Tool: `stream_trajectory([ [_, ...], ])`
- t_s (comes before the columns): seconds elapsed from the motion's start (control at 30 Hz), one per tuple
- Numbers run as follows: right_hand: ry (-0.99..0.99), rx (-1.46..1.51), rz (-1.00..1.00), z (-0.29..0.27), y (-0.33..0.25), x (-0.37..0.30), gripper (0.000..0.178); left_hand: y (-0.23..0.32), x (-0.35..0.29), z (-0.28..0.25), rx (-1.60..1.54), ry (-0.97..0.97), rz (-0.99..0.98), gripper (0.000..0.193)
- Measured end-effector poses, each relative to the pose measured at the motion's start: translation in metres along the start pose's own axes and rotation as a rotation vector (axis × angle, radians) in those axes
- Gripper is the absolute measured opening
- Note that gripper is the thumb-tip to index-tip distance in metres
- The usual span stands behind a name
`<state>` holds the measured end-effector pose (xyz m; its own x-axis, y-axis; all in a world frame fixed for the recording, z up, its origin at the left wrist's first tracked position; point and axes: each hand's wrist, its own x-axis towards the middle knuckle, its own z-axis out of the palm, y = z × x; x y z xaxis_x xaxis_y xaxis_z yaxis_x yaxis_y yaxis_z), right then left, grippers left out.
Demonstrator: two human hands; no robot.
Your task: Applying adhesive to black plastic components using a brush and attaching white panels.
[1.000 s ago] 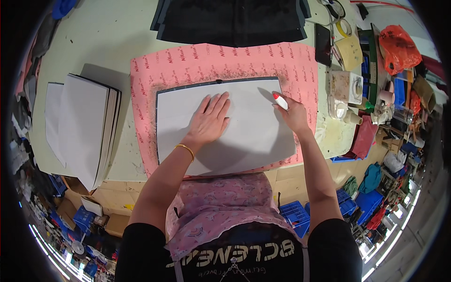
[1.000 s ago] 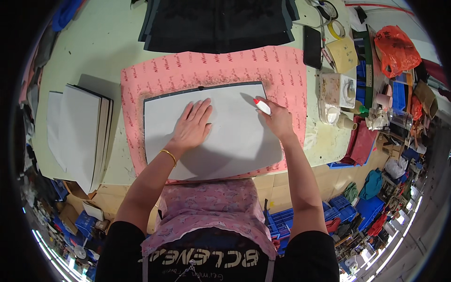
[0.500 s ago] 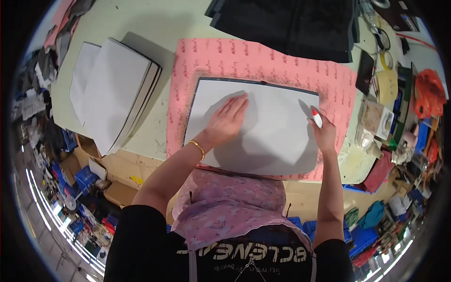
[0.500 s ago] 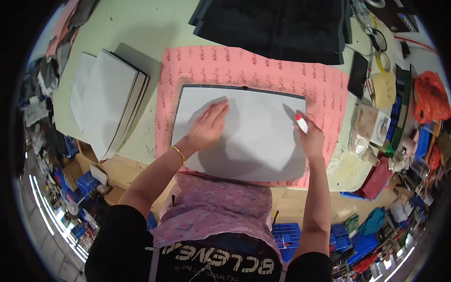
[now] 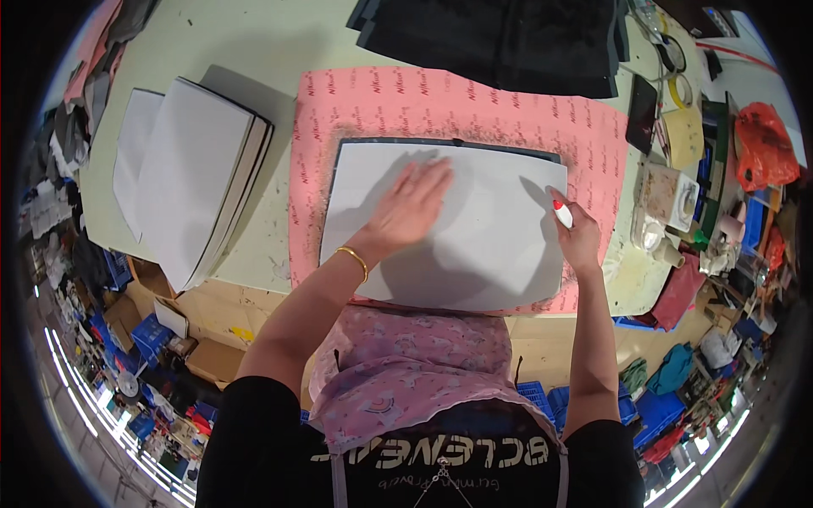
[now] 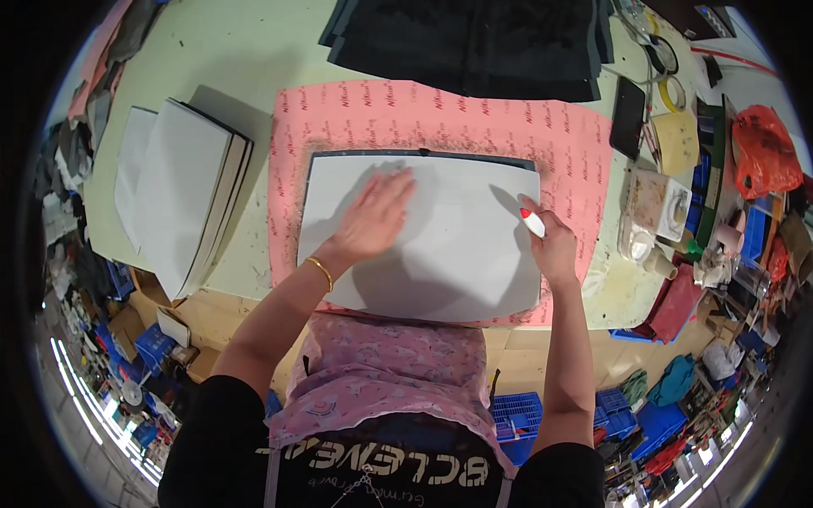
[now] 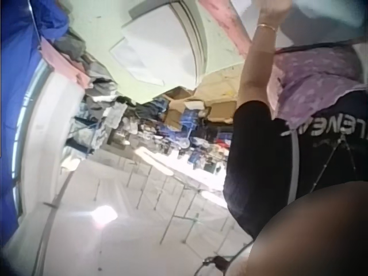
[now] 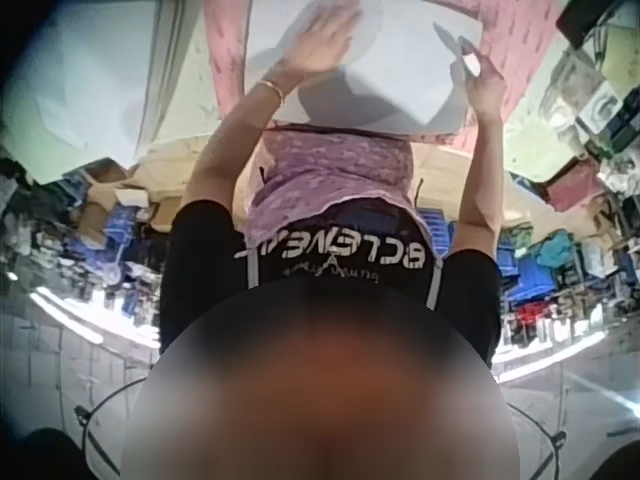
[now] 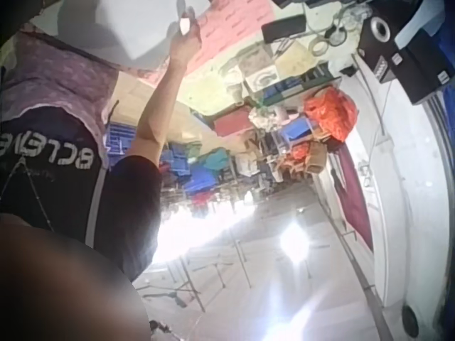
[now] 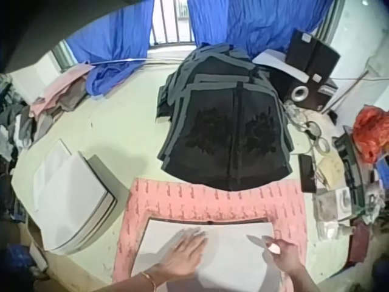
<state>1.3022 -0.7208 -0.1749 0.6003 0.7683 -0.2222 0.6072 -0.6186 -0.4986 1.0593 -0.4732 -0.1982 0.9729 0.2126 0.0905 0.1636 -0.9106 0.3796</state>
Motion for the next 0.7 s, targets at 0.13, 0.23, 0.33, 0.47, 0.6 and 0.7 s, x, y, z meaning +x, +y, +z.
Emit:
stream_trajectory([
  [0.13,0.023,0.151,0.039,0.0,-0.004,0.002,0.039,0.002,0.013,0.004,0.041,-0.068,0.067,0.051],
  [0.23,0.045,0.192,0.069,0.003,-0.003,0.003,0.04,0.003,0.015,0.005,0.067,-0.097,0.093,0.052],
  [0.33,0.086,0.161,0.117,0.008,-0.001,0.004,0.043,0.003,0.015,0.005,0.104,-0.113,0.1,0.052],
  [0.47,0.067,0.112,0.153,0.01,-0.002,0.007,0.043,0.002,0.02,0.009,0.115,-0.093,0.092,0.053],
  [0.6,0.044,0.033,0.186,0.009,-0.003,0.007,0.043,0.008,0.028,0.018,0.185,-0.083,0.097,0.053],
  [0.7,0.028,-0.029,0.213,0.008,-0.003,0.008,0.043,0.013,0.034,0.024,0.25,-0.079,0.109,0.053],
])
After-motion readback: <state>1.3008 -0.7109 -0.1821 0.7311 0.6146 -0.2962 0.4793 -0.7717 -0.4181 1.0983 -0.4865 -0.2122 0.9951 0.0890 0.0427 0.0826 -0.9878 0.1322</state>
